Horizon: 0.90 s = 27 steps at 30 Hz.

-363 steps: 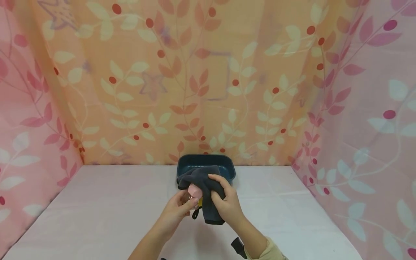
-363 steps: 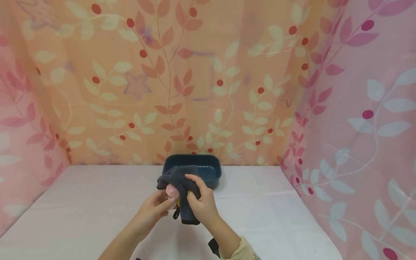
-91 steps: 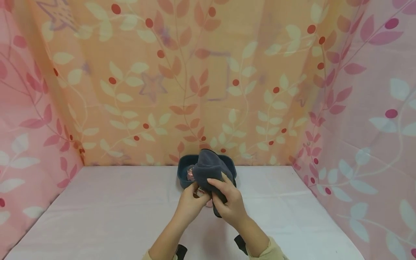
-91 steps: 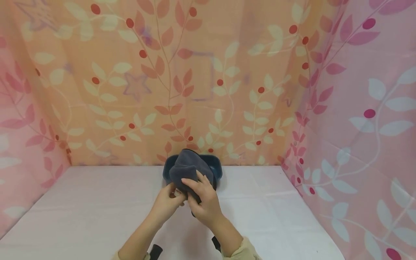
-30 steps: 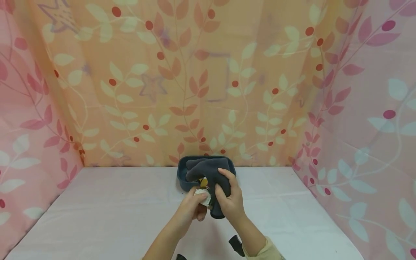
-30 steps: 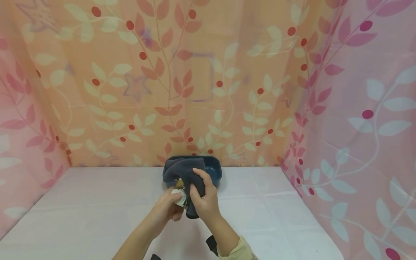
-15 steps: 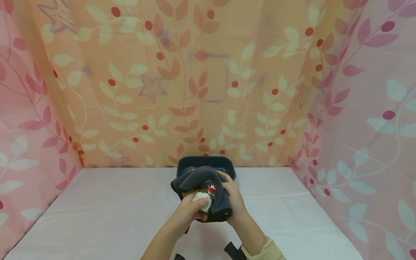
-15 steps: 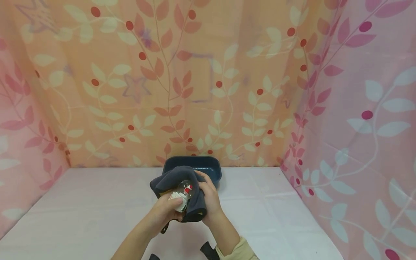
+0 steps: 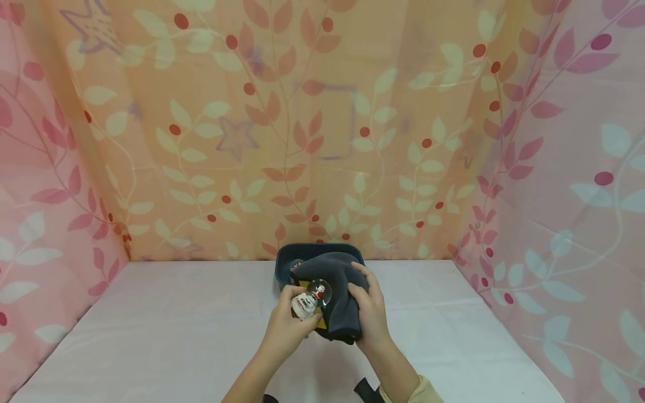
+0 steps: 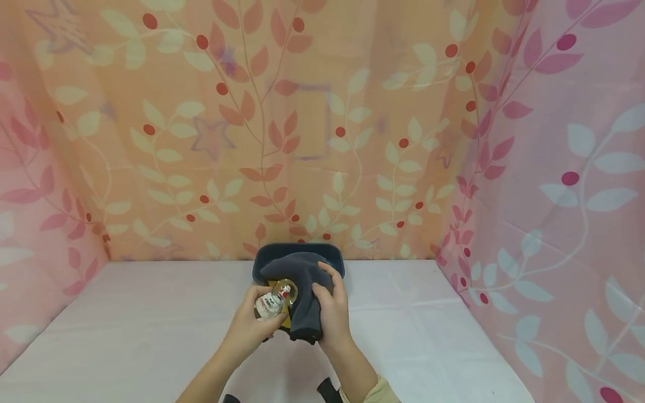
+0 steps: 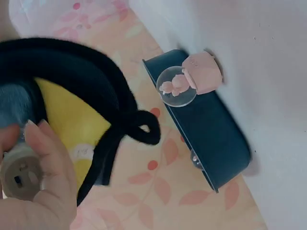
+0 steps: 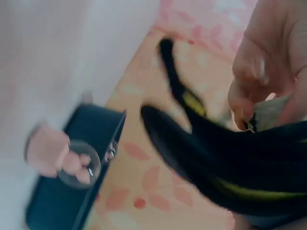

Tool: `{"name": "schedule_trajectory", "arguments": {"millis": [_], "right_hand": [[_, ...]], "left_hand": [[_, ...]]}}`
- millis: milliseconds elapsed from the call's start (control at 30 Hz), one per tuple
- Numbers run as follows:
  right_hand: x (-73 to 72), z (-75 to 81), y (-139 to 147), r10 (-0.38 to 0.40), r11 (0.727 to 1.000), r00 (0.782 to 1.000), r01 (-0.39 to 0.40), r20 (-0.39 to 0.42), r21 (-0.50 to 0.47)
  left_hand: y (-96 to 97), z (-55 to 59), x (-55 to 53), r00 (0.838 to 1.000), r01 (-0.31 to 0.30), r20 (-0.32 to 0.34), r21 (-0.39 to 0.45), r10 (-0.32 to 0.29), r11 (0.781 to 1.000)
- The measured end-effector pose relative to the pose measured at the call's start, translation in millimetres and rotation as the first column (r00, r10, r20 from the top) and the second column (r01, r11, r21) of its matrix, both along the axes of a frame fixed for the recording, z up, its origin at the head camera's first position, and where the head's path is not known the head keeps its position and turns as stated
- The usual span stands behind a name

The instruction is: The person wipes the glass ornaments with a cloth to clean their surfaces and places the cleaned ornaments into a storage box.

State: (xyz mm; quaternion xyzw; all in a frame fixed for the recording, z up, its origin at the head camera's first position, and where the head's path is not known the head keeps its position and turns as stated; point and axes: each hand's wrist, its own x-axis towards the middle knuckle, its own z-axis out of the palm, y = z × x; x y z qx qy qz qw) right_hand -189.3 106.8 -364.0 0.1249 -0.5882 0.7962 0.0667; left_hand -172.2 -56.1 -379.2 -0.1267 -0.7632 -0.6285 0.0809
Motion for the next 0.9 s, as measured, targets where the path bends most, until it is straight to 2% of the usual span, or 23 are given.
{"name": "schedule_trajectory", "arguments": {"millis": [67,100,167,200,233,267,333,433,500,567,667,733,800,900], "right_hand": [[2.5,-1.6,-1.1,-0.016,0.988,0.987,0.041,-0.161,0.151],[3.6,-2.8,-2.4,-0.017,0.970,0.969,0.076,-0.248,0.229],[5.2,-6.2,-5.5,-0.025,0.919,0.913,0.181,-0.407,0.350],[5.6,-7.5,-7.1,-0.033,0.893,0.885,0.235,-0.464,0.384],[6.0,-8.4,-8.6,-0.040,0.878,0.863,0.271,-0.503,0.395],[6.2,-9.0,-9.6,-0.047,0.873,0.856,0.285,-0.515,0.395],[5.7,-10.1,-10.0,-0.068,0.884,0.868,0.281,-0.492,0.374],[4.7,-10.8,-7.9,-0.087,0.910,0.903,0.244,-0.420,0.335],[3.7,-12.0,-5.9,-0.095,0.920,0.920,0.228,-0.381,0.320],[2.3,-12.4,-4.3,-0.105,0.925,0.928,0.223,-0.358,0.307],[0.3,-13.0,-2.5,-0.125,0.932,0.937,0.224,-0.327,0.284],[-0.1,-12.9,-1.7,-0.141,0.934,0.937,0.233,-0.320,0.271],[0.6,-12.1,-1.2,-0.158,0.933,0.929,0.251,-0.334,0.259],[2.6,-10.0,-0.7,-0.173,0.924,0.895,0.292,-0.411,0.247]], "left_hand": [[2.4,-0.7,0.6,0.999,-0.026,-0.036,-0.042,0.025,0.999],[3.7,-1.3,1.0,0.997,-0.037,-0.063,-0.069,0.033,0.997],[5.8,-2.6,1.8,0.993,-0.054,-0.111,-0.113,0.042,0.992],[6.1,-3.1,2.7,0.992,-0.058,-0.123,-0.124,0.043,0.991],[6.1,-3.4,3.3,0.992,-0.048,-0.118,-0.111,0.035,0.993],[5.7,-3.2,4.2,0.995,-0.020,-0.104,-0.076,0.012,0.997],[4.1,-2.5,5.6,0.999,0.039,-0.036,0.012,-0.039,0.999],[2.7,-0.2,7.2,0.990,0.097,0.086,0.177,-0.113,0.979],[2.3,1.0,7.2,0.980,0.096,0.149,0.247,-0.136,0.964],[1.7,2.2,6.9,0.966,0.090,0.201,0.319,-0.160,0.943],[-0.5,3.1,6.0,0.945,0.084,0.261,0.383,-0.195,0.920],[-1.7,2.8,5.4,0.940,0.082,0.277,0.380,-0.197,0.921],[-2.2,1.9,4.7,0.944,0.079,0.273,0.353,-0.183,0.932],[-1.9,0.7,4.6,0.957,0.072,0.246,0.316,-0.155,0.946]]}}
